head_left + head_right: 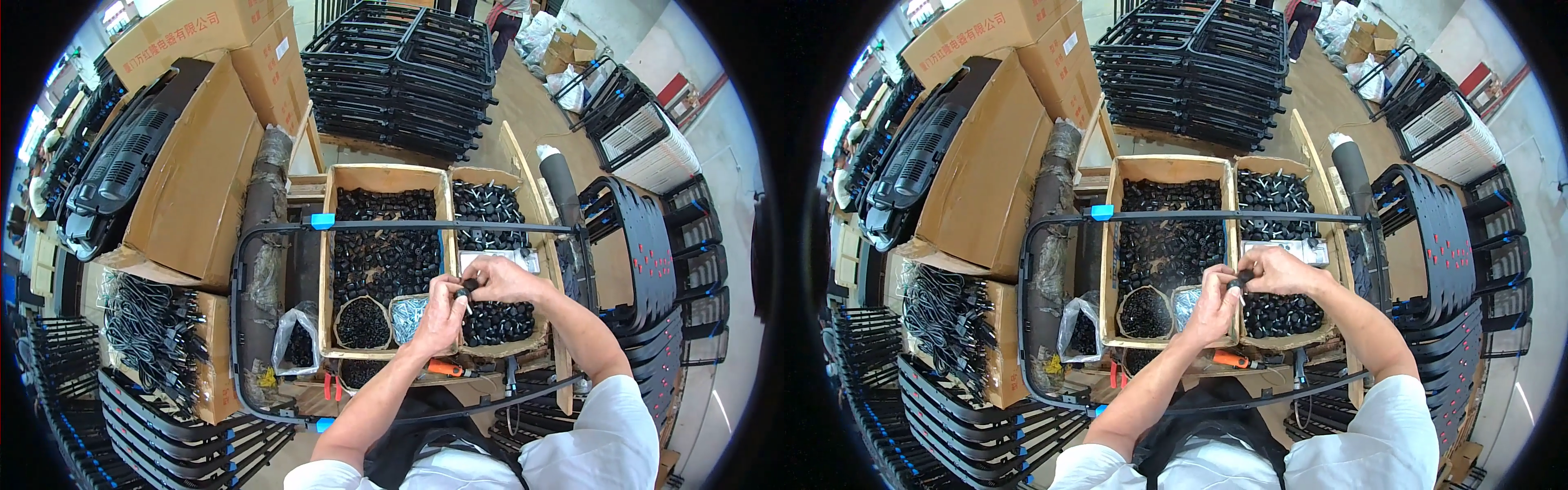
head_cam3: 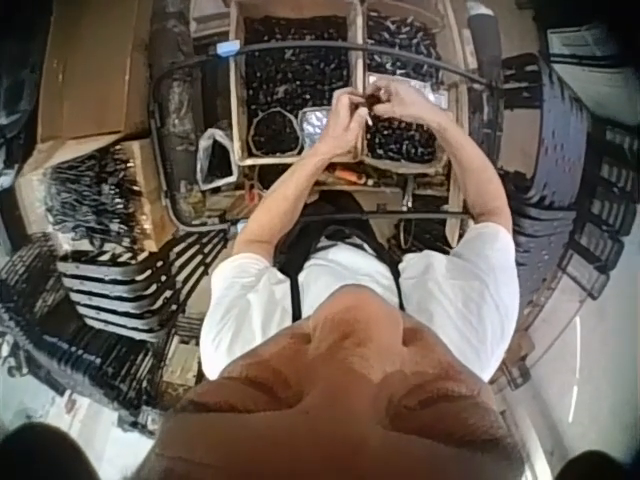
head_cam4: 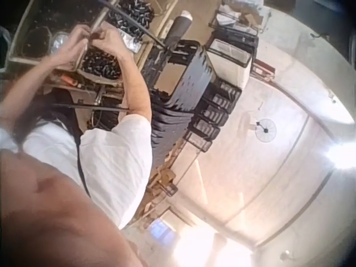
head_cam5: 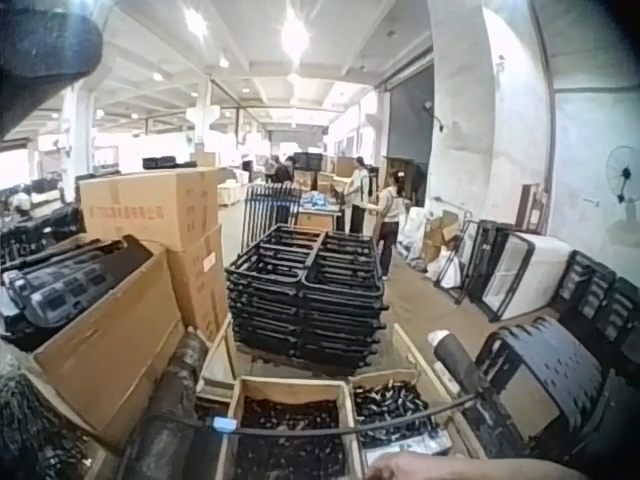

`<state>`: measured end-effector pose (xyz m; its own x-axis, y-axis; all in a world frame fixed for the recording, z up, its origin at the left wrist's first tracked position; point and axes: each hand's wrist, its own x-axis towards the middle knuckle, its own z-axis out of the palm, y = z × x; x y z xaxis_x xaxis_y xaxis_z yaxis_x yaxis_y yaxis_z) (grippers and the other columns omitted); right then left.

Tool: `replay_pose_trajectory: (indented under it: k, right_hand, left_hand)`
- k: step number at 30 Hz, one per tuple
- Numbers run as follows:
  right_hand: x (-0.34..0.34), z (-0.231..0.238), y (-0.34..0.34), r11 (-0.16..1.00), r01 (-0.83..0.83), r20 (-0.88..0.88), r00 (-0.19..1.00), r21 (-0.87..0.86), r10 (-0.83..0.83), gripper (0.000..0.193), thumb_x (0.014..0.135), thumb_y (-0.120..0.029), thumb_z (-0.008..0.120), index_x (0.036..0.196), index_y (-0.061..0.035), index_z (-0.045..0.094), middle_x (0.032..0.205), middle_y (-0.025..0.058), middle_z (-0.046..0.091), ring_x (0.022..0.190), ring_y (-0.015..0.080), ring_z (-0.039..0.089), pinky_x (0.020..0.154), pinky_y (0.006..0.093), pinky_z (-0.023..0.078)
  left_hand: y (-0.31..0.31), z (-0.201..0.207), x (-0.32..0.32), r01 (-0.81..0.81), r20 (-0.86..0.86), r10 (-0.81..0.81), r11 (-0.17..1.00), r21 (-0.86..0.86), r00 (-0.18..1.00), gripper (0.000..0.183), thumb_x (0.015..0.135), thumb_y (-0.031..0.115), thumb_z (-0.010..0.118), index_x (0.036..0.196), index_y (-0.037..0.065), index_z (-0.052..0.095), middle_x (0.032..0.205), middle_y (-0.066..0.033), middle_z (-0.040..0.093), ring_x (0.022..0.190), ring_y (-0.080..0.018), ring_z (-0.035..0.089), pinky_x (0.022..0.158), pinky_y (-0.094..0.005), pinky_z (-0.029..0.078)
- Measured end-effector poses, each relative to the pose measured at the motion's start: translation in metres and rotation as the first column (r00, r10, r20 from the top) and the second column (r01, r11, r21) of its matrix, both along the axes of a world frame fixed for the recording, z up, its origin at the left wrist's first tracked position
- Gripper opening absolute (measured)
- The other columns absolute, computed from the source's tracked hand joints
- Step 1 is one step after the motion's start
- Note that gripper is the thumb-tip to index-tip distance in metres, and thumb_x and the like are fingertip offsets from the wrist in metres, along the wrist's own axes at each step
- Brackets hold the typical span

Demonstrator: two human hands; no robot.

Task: Assemble various components of a product frame, including attaching parts with screws and managing wiring.

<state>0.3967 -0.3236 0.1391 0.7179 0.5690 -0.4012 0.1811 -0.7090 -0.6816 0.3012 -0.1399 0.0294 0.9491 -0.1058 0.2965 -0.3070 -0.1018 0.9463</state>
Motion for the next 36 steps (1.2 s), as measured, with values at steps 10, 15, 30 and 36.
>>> replay_pose_trajectory:
  k: [10, 15, 30, 36]
  right_hand:
    - [0.094, -0.021, 0.005, 0.975, 0.216, 0.476, 0.865, -0.062, -0.161, 0.037, 0.080, -0.010, 0.074, 0.117, -0.0063, 0.073, 0.101, 0.0121, 0.063, 0.096, 0.0273, 0.063, 0.089, 0.0395, 0.053]
    - [0.100, -0.047, -0.002, 0.964, 0.200, 0.474, 0.876, -0.178, -0.094, 0.036, 0.082, -0.009, 0.074, 0.118, -0.0069, 0.072, 0.116, 0.0139, 0.062, 0.111, 0.0314, 0.063, 0.099, 0.0406, 0.052]
    - [0.111, -0.033, 0.036, 0.847, 0.256, 0.547, 0.836, -0.465, 0.048, 0.048, 0.101, -0.051, 0.060, 0.115, -0.0065, 0.074, 0.103, 0.0219, 0.076, 0.105, 0.0387, 0.073, 0.093, 0.0526, 0.057]
    - [0.117, -0.057, 0.018, 0.866, 0.259, 0.569, 0.821, -0.428, 0.036, 0.056, 0.106, -0.050, 0.050, 0.111, 0.0019, 0.070, 0.107, 0.0298, 0.074, 0.109, 0.0442, 0.071, 0.097, 0.0542, 0.057]
  left_hand:
    - [0.057, 0.012, -0.054, 0.154, -0.474, -0.221, 0.972, -0.177, 0.852, 0.028, 0.110, 0.014, 0.057, 0.136, 0.003, 0.060, 0.106, -0.0036, 0.062, 0.085, -0.0111, 0.063, 0.077, -0.0283, 0.056]
    - [0.072, -0.002, -0.092, 0.122, -0.650, -0.369, 0.912, -0.392, 0.664, 0.031, 0.111, 0.021, 0.056, 0.137, 0.007, 0.066, 0.106, -0.0053, 0.061, 0.083, -0.0123, 0.062, 0.077, -0.0286, 0.055]
    - [0.099, 0.008, -0.148, 0.194, -0.621, -0.414, 0.899, -0.392, 0.666, 0.036, 0.108, 0.012, 0.062, 0.143, 0.005, 0.056, 0.124, -0.0046, 0.065, 0.111, -0.0132, 0.060, 0.101, -0.0299, 0.049]
    - [0.083, 0.025, -0.171, 0.244, -0.565, -0.172, 0.968, 0.054, 0.807, 0.040, 0.105, 0.017, 0.064, 0.144, 0.009, 0.060, 0.112, -0.0105, 0.070, 0.102, -0.0171, 0.065, 0.096, -0.0334, 0.054]
